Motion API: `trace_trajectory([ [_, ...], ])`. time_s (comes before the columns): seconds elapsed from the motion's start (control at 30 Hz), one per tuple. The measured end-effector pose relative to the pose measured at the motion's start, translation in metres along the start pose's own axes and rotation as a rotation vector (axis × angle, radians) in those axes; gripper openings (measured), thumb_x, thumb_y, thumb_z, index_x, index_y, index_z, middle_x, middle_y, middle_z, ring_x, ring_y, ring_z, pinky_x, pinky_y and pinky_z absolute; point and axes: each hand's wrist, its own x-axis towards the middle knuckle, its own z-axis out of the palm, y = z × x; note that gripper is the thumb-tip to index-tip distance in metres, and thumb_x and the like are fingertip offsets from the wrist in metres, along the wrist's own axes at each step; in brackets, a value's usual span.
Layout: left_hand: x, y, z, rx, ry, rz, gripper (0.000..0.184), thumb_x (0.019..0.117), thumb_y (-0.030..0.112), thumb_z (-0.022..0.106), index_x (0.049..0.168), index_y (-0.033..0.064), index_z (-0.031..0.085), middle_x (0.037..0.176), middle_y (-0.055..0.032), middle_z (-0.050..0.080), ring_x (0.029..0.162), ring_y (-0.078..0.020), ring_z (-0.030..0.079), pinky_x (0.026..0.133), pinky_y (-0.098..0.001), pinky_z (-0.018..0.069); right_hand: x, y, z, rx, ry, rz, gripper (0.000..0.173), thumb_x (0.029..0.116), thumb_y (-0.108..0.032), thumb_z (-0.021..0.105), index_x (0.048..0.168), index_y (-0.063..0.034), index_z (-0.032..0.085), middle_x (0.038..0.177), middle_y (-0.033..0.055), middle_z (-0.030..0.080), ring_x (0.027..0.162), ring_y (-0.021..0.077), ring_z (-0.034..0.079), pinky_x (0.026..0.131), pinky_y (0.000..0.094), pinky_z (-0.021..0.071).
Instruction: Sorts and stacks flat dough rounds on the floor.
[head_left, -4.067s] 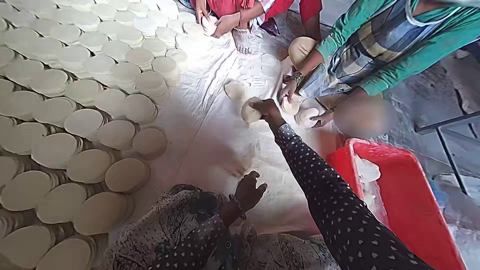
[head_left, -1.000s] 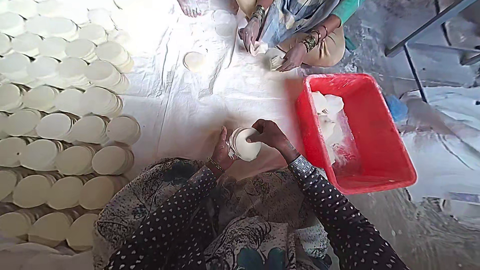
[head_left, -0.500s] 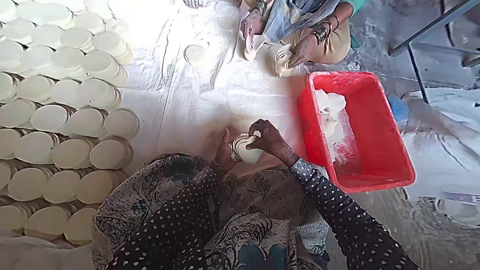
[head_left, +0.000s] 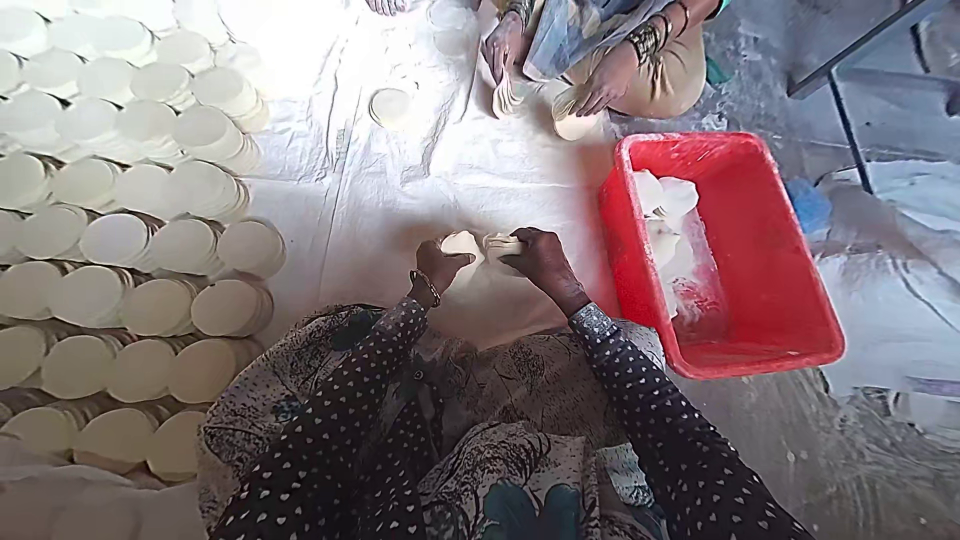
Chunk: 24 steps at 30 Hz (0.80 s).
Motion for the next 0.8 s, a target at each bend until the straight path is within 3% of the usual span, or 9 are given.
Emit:
trace_trajectory([
  [0.07,0.085,-0.089,0.026,0.076,0.241,0.391,0.049,0.0820,0.017,0.086,0.121,-0.0043,0.066,0.111,-0.0258,0.069,0.103,-0.0397,0.068,0.091,-0.0573,0.0540,-0.002,0.009,0.006,0.030,0.030,0.075,0.040,0.0788,-0.015,0.088,0.113,-0.0062,0.070,0.094,0.0191,0.072,0.082,0.0367,0.070,0.070,0.0581,0.0555],
  [0.17,0.127,-0.111,0.048,0.508,0.139,0.241,0.037,0.0812,0.022,0.085,0.101,-0.0049,0.070,0.101,-0.0272,0.069,0.100,-0.0454,0.066,0.087,-0.0655,0.0499,0.001,0.002,0.027,-0.164,-0.288,0.316,0.038,0.0855,-0.022,0.082,0.115,-0.0024,0.070,0.104,0.0249,0.070,0.101,0.0446,0.068,0.080,0.0649,0.0533],
  [0.2,0.125,-0.103,0.051,0.603,0.094,0.176,0.035,0.0830,0.022,0.083,0.103,-0.0042,0.070,0.105,-0.0265,0.069,0.106,-0.0448,0.065,0.093,-0.0660,0.0468,0.007,-0.002,0.033,-0.217,-0.394,0.338,0.036,0.0895,-0.024,0.079,0.117,-0.0017,0.069,0.109,0.0242,0.070,0.108,0.0438,0.067,0.087,0.0642,0.0523],
  [0.27,0.118,-0.087,0.045,0.591,0.144,0.204,0.033,0.0839,0.024,0.081,0.106,0.0005,0.073,0.106,-0.0231,0.071,0.107,-0.0418,0.066,0.096,-0.0638,0.0454,0.018,0.019,0.046,-0.216,-0.243,0.228,0.032,0.0835,-0.031,0.081,0.105,-0.0081,0.073,0.096,0.0176,0.073,0.094,0.0389,0.071,0.077,0.0615,0.0543],
  [0.33,0.111,-0.086,0.036,0.521,0.209,0.255,0.038,0.0836,0.027,0.082,0.114,0.0047,0.074,0.111,-0.0207,0.072,0.112,-0.0396,0.064,0.101,-0.0616,0.0432,0.015,0.027,0.041,-0.131,-0.146,0.212,0.032,0.0819,-0.030,0.083,0.107,-0.0133,0.073,0.092,0.0151,0.074,0.089,0.0369,0.072,0.076,0.0612,0.0541],
  [0.43,0.120,-0.095,0.043,0.716,0.089,0.158,0.043,0.0869,0.030,0.078,0.117,0.0001,0.070,0.121,-0.0211,0.068,0.124,-0.0384,0.058,0.110,-0.0603,0.0350,0.016,0.026,0.057,-0.259,-0.358,0.292,0.040,0.0885,-0.033,0.076,0.115,-0.0031,0.072,0.111,0.0220,0.072,0.111,0.0402,0.067,0.098,0.0605,0.0477],
  [0.5,0.126,-0.083,0.043,0.820,0.060,0.162,0.043,0.0895,0.031,0.074,0.122,0.0027,0.070,0.124,-0.0189,0.068,0.127,-0.0367,0.057,0.112,-0.0593,0.0337,0.029,0.019,0.056,-0.309,-0.402,0.256,0.037,0.0911,-0.031,0.071,0.118,-0.0048,0.071,0.114,0.0216,0.071,0.114,0.0398,0.065,0.101,0.0588,0.0459],
  [0.7,0.107,-0.094,0.025,0.280,0.254,0.387,0.030,0.0892,0.019,0.081,0.110,-0.0013,0.074,0.102,-0.0234,0.072,0.100,-0.0395,0.068,0.093,-0.0600,0.0499,0.025,0.043,0.032,0.148,-0.118,0.247,0.028,0.0826,-0.022,0.087,0.101,-0.0049,0.075,0.088,0.0151,0.073,0.082,0.0301,0.070,0.076,0.0547,0.0553],
  [0.8,0.102,-0.090,0.025,0.373,0.296,0.401,0.025,0.0923,0.018,0.076,0.107,-0.0029,0.073,0.099,-0.0247,0.071,0.099,-0.0427,0.067,0.093,-0.0616,0.0472,0.025,0.032,0.021,0.043,-0.111,0.306,0.025,0.0859,-0.021,0.084,0.100,-0.0020,0.076,0.092,0.0192,0.073,0.090,0.0372,0.071,0.081,0.0594,0.0546],
])
